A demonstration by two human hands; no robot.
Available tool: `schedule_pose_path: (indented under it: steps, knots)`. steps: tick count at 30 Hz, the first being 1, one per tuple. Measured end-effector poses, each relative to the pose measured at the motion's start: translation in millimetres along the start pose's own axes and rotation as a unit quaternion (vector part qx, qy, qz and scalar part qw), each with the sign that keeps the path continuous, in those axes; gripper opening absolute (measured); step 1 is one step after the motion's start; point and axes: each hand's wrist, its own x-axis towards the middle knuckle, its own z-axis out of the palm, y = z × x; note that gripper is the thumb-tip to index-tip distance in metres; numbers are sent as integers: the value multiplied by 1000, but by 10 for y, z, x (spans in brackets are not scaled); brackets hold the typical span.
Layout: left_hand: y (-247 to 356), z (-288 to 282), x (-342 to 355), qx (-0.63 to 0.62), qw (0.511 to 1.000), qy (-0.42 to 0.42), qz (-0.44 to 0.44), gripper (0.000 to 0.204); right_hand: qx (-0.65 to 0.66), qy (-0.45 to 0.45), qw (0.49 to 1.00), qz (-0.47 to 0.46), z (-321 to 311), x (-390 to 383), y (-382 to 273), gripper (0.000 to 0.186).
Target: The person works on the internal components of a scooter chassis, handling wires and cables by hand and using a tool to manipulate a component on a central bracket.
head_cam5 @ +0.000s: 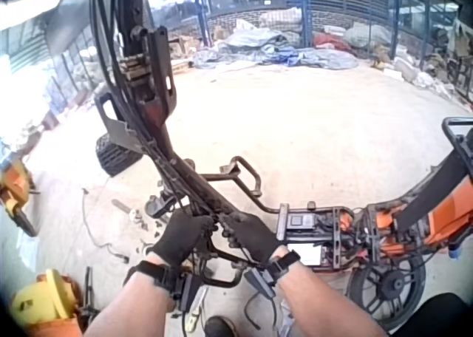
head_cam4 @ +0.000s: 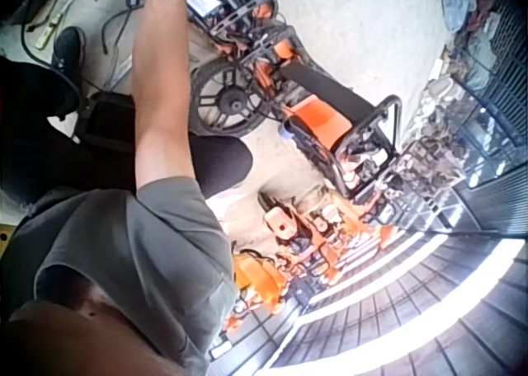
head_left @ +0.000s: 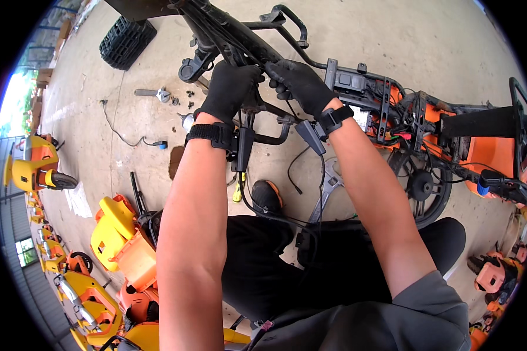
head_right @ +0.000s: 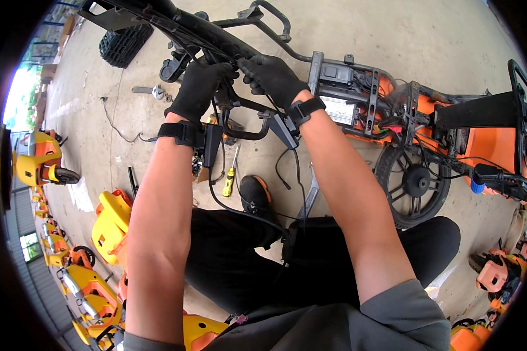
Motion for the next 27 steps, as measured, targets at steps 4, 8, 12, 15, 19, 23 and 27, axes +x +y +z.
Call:
schedule_pose_path:
  steps: [4,8,12,15,19,23,27]
  knots:
    - [-2,-8,30,3,1000,0,-17,22,-36,0,999,-17,-37,59,34,27]
    - [12,27,21,-25,1000,4,-1,21,-172,23,981,-86,-111,146,42,31]
    - [-45,-40,39,4,1000,-9,-9,21,-339,14,932,-130,-116,94,-89,30]
    - [-20,-2,37,-27,1000,-4,-2,21,-411,23,900,-146,-182,137,-185,33]
    - [-13,12,59,-27,1000,-3,-14,21,-457,81,870,-167,-182,178,-171,36]
    - [-7,10,40,-25,999,6,-20,20,-476,123,861,-128,-85,115,-266,46]
    - [-101,4,98,-12,1000,5,20,22,-514,121,830,-176,-88,131,-264,48]
